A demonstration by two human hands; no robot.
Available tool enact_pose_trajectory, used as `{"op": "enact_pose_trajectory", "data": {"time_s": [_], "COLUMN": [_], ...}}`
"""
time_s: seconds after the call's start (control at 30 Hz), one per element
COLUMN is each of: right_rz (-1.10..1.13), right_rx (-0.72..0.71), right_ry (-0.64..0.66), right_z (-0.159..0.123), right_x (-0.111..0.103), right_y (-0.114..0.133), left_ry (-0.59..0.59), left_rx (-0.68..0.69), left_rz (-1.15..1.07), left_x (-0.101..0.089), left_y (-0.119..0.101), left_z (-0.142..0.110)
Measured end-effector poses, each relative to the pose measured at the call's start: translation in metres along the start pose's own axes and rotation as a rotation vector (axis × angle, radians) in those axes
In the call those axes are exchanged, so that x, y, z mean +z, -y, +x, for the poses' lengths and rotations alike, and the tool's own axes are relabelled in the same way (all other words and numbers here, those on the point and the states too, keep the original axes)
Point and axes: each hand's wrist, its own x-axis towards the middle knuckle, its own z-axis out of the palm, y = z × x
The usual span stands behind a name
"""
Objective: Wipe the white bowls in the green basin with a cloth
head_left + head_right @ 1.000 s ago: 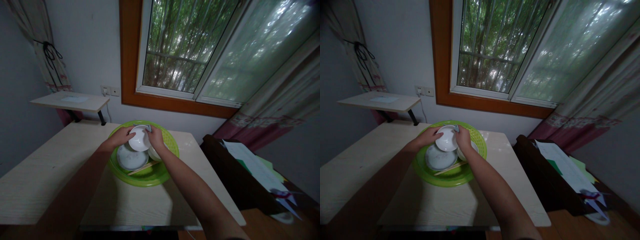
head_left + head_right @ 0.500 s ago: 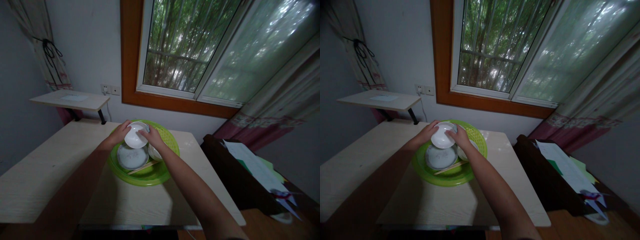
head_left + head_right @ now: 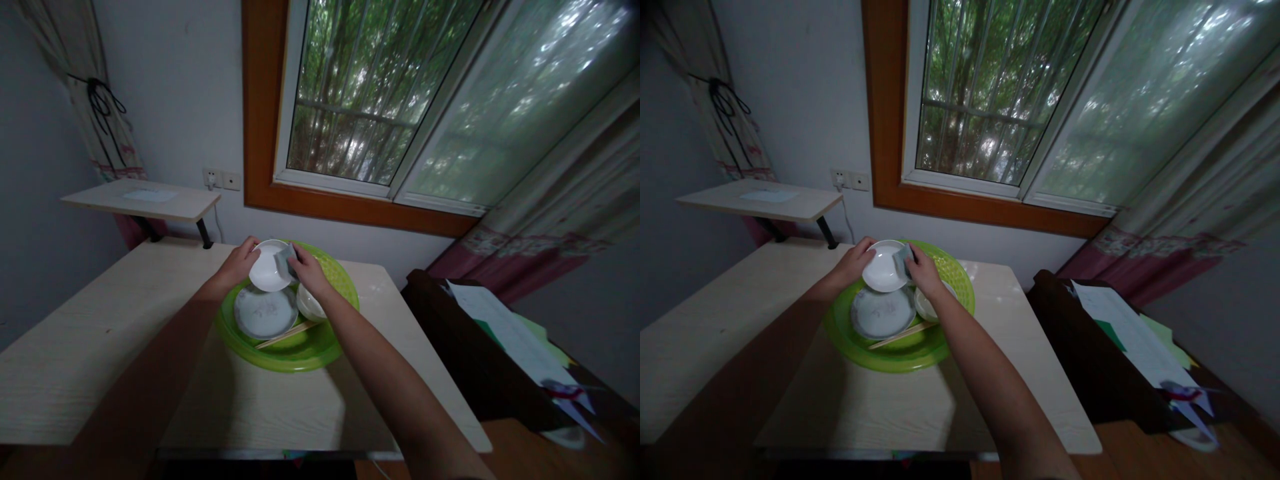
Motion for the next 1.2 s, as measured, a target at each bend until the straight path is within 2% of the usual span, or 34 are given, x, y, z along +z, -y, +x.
{"op": "enact_pose_trajectory", "data": {"time_s": [0.23,0.5,0.7,0.9,1.1,1.2], "right_rz": [-0.292,-0.307,-0.286,-0.115,-0.112,-0.181], "right_rx": [-0.01,-0.071,-0.075,-0.082,-0.006,0.041], "right_ry": [0.05,0.054,0.031,0.006,-0.172,-0.193], "right_z": [-0.004,-0.008,-0.01,-0.009,-0.002,-0.001], "right_x": [-0.004,-0.004,-0.004,-0.003,0.003,0.003], "right_y": [0.008,0.017,0.021,0.017,0.01,0.011], "left_ry": [0.103,0.236,0.254,0.255,0.222,0.204], "left_rx": [0.073,0.148,0.152,0.154,0.168,0.167], "left_rz": [0.009,-0.111,-0.156,-0.12,-0.116,-0.115], "left_x": [0.001,-0.003,-0.004,-0.005,-0.004,-0.005], "left_y": [0.001,-0.004,0.0,-0.001,-0.004,-0.007], "left_z": [-0.001,-0.003,-0.002,-0.002,-0.003,-0.005]}}
